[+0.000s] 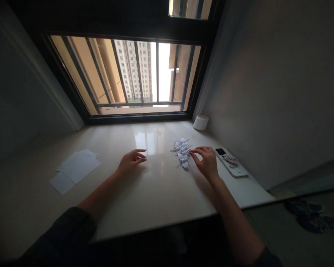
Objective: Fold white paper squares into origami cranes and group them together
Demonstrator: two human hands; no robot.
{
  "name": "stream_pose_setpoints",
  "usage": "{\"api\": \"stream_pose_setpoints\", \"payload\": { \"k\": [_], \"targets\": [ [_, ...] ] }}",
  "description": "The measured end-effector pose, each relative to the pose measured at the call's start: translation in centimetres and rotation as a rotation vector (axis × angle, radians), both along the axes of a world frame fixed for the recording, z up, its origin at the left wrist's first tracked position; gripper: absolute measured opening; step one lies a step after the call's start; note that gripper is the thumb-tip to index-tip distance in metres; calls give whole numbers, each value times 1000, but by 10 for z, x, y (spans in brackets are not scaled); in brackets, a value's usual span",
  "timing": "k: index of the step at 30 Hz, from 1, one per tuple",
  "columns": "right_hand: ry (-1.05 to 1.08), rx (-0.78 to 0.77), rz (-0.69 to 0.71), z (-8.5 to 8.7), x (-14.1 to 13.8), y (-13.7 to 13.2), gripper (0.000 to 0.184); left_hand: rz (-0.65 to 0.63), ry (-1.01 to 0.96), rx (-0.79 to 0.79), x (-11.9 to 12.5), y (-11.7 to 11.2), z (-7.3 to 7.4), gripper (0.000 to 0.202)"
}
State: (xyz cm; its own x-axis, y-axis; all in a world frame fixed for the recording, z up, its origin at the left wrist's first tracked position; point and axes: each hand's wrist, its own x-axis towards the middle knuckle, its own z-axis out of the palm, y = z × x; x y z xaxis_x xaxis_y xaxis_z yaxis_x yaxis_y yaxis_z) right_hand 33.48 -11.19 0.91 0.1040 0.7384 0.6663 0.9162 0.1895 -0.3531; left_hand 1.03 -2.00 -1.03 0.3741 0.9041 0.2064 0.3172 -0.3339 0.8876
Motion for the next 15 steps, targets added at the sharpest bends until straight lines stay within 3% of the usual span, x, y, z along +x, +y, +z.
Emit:
{"api": "stream_pose_setpoints", "payload": {
  "k": [5,7,10,15],
  "targets": [
    [153,112,60,54,-68,4,24,100,-71,24,-3,1,3,39],
    [176,63,156,64,-108,15,23,173,-89,62,-7,4,5,38],
    [132,-83,257,52,-166,38,21,336,-50,133,-19,9,15,37],
    [8,-278,354,-4,-217,62,20,559,262,196,-66,15,42,32]
  ]
}}
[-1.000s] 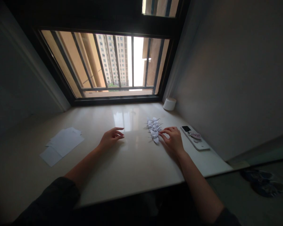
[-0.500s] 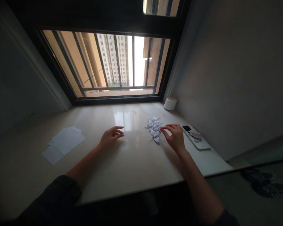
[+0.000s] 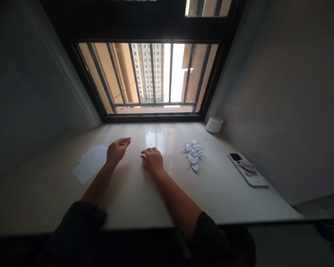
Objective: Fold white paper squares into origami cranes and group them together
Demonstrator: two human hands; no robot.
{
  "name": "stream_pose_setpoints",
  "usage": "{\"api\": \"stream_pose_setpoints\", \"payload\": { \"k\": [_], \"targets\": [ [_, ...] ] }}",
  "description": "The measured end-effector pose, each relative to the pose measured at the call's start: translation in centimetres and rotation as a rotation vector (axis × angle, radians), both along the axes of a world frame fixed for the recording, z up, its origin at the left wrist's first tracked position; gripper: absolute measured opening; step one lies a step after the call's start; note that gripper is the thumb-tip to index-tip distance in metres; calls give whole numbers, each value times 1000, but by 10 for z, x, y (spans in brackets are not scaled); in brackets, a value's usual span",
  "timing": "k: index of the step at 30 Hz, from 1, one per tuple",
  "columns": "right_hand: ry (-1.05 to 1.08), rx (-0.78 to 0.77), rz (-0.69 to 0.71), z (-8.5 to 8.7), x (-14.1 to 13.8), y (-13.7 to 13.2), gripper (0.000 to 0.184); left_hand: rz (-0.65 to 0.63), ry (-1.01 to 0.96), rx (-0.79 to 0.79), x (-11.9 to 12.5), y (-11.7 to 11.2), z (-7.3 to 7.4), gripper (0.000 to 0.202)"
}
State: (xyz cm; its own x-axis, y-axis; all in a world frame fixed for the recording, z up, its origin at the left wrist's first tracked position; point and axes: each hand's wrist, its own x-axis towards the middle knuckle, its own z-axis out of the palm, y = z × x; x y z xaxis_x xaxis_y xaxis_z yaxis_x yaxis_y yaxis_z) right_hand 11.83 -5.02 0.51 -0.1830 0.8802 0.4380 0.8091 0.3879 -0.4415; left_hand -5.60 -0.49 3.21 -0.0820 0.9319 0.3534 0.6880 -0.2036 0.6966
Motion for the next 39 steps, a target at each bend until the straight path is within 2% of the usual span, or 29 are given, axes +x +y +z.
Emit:
{"api": "stream_pose_setpoints", "payload": {
  "k": [2,4,6,9,13,15,18,21,24,25,28,30,33,36,39],
  "targets": [
    [-34,-9,41,-16,-3,1,20,89,181,-130,-29,-5,7,33],
    [-40,5,63,-24,0,2,20,176,359,-235,-58,-13,7,42],
    [-13,20,64,-27,3,2,20,198,503,-295,-83,-21,-2,52],
    [34,55,58,-27,5,3,22,254,648,-357,-109,-28,-23,66],
    [48,59,70,-29,4,3,22,239,684,-381,-121,-28,-44,64],
    [52,66,73,-30,4,2,22,251,681,-343,-120,-29,-45,59],
    [62,82,72,-31,5,2,22,284,621,-235,-115,-33,-37,53],
    [71,74,71,-30,5,2,21,333,480,-83,-105,-38,-21,50],
    [113,51,82,-27,4,2,19,278,182,66,-83,-37,-1,55],
    [146,46,89,-25,4,2,19,211,25,70,-71,-35,5,56],
    [322,50,121,-18,2,1,20,-129,-536,-33,-27,-25,15,56],
    [493,47,143,-14,0,-1,25,-264,-827,-125,5,-18,13,54],
    [730,-27,149,-10,-1,-3,31,-311,-1094,-215,40,-12,-1,51],
    [882,-87,95,-12,-3,-1,34,-317,-1191,-240,55,-11,-17,48],
    [961,-128,40,-17,-3,4,41,-361,-1253,-231,57,-12,-25,45]
  ]
}}
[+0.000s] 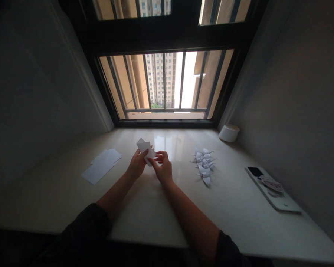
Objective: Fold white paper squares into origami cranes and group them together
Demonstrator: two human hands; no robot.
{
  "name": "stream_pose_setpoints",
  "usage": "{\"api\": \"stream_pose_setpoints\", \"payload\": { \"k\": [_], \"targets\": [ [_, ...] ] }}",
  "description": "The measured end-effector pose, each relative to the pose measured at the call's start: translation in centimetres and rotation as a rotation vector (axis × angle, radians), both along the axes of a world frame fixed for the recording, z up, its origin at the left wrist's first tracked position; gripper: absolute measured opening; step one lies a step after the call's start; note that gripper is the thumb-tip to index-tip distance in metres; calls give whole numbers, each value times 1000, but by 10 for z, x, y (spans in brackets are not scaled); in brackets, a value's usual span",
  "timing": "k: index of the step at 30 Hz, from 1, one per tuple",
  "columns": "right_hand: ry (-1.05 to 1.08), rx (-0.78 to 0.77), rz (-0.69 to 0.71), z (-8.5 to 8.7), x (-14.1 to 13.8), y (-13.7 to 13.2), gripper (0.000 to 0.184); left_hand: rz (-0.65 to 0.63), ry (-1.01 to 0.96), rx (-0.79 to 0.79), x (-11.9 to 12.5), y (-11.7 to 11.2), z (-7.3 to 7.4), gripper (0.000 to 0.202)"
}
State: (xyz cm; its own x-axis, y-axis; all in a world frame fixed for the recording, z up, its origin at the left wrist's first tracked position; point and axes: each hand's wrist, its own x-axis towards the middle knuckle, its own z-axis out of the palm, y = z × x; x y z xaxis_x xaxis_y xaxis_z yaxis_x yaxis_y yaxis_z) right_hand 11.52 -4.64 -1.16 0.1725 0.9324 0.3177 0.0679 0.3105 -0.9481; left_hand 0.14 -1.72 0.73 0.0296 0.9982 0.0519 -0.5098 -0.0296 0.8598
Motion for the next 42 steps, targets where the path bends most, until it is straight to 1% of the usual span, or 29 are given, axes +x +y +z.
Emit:
{"api": "stream_pose_setpoints", "payload": {
  "k": [5,8,9,10,12,14,16,20,23,29,33,35,37,39,42],
  "targets": [
    [42,-56,2,-6,1,7,51,-15,-36,-18,-1,-2,0,43],
    [15,19,0,-5,3,7,66,-17,-22,-57,-1,-2,-4,44],
    [-3,55,7,-4,4,6,68,-7,-13,-69,-1,-2,-5,45],
    [-23,85,21,-3,5,6,65,7,-1,-75,-1,-2,-7,46],
    [-54,115,47,-2,6,6,51,30,25,-73,0,-2,-9,47],
    [-63,118,46,-1,7,7,34,41,50,-68,0,-3,-10,49],
    [-42,99,25,-1,8,9,26,40,80,-66,1,-4,-10,50],
    [66,22,-34,-1,11,13,28,-17,209,-28,2,-5,-8,43],
    [115,1,-85,-1,13,14,29,-55,287,-21,3,-6,-8,38],
    [131,3,-170,3,14,11,34,-106,292,-29,8,-11,-6,36],
    [96,16,-185,6,17,10,34,-141,308,20,9,-12,-4,37],
    [54,37,-188,8,19,9,31,-116,277,36,6,-11,-1,39],
    [-7,67,-176,9,22,9,29,-47,262,10,2,-9,3,44],
    [-72,102,-154,11,24,8,26,-3,322,8,-4,-7,7,45],
    [-147,145,-132,13,28,7,24,-21,434,69,-11,-4,12,44]
  ]
}}
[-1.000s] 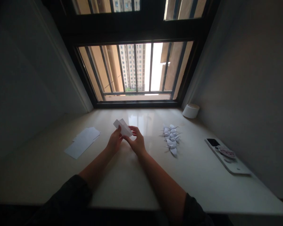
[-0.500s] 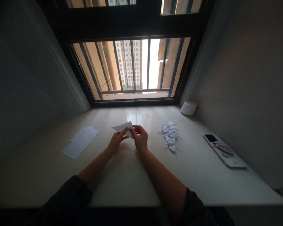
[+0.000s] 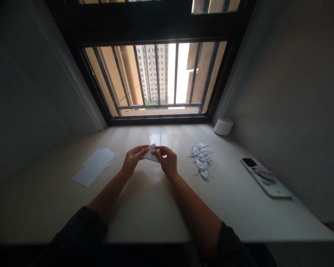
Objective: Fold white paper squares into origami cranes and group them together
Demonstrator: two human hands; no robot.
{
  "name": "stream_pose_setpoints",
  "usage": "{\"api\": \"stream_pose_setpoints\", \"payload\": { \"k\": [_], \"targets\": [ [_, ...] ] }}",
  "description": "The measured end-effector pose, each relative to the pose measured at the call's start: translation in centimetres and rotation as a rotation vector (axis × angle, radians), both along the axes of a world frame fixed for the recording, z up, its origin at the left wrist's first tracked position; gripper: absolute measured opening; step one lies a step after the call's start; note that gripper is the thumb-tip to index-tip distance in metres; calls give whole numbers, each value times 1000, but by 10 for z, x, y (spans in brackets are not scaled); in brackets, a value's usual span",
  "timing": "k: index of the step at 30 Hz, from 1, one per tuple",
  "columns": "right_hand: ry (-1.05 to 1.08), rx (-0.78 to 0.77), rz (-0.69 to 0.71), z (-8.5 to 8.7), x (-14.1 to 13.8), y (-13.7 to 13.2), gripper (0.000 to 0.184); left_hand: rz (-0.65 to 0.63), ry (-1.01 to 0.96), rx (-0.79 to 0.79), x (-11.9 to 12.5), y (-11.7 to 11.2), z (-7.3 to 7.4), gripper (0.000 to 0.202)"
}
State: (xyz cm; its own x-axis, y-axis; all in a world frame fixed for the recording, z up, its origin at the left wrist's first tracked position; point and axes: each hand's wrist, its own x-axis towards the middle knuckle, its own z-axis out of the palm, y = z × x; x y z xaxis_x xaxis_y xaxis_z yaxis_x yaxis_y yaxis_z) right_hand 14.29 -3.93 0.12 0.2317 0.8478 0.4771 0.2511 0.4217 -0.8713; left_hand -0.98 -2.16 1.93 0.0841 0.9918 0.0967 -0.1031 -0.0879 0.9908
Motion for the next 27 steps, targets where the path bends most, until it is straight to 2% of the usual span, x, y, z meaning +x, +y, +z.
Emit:
{"api": "stream_pose_setpoints", "payload": {
  "k": [5,14,17,20,27],
  "targets": [
    [-80,31,-33,0,2,1,28,-80,128,91,-4,3,-2,41],
    [-6,-12,-69,-9,-2,5,29,51,187,156,4,-3,-10,30],
    [19,-23,-67,-11,-2,5,29,109,169,188,6,-4,-12,34],
    [31,-25,-59,-11,-2,5,30,114,132,199,8,-5,-13,40],
    [26,-2,-56,-8,-3,3,30,121,114,234,9,-8,-12,34]
  ]
}}
